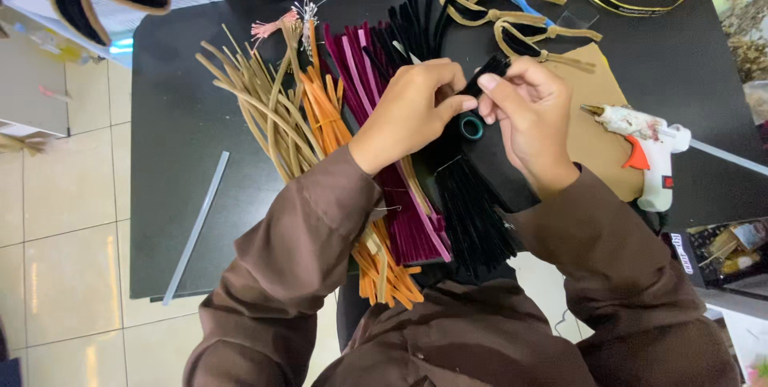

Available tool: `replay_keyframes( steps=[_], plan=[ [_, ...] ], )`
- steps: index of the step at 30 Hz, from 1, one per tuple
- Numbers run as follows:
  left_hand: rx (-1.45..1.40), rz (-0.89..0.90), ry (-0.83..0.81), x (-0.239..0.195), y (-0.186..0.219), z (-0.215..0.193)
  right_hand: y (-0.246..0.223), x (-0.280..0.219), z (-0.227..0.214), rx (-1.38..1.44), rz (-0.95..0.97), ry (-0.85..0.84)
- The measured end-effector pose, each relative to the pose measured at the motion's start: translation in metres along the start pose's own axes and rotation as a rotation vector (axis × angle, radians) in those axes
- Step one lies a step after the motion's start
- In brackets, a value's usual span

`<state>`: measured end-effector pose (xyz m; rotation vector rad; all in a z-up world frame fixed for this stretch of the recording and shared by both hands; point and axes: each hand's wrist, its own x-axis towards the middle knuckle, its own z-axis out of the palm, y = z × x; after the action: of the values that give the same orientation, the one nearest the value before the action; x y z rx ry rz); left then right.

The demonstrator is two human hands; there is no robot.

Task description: The person groups tan and black pipe cleaners, wraps a black pipe cleaner around the group to secure it, and cuts them using shears.

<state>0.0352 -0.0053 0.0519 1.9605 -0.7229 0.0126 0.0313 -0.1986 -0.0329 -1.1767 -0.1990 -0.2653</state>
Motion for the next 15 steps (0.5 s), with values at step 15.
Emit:
replay_keyframes(
  steps=[15],
  plan=[
    [-0.065,-0.008,0.000,0.000,-0.011,0.009,0.002,0.002,-0.003,-0.045,-0.040,-0.041]
  ],
)
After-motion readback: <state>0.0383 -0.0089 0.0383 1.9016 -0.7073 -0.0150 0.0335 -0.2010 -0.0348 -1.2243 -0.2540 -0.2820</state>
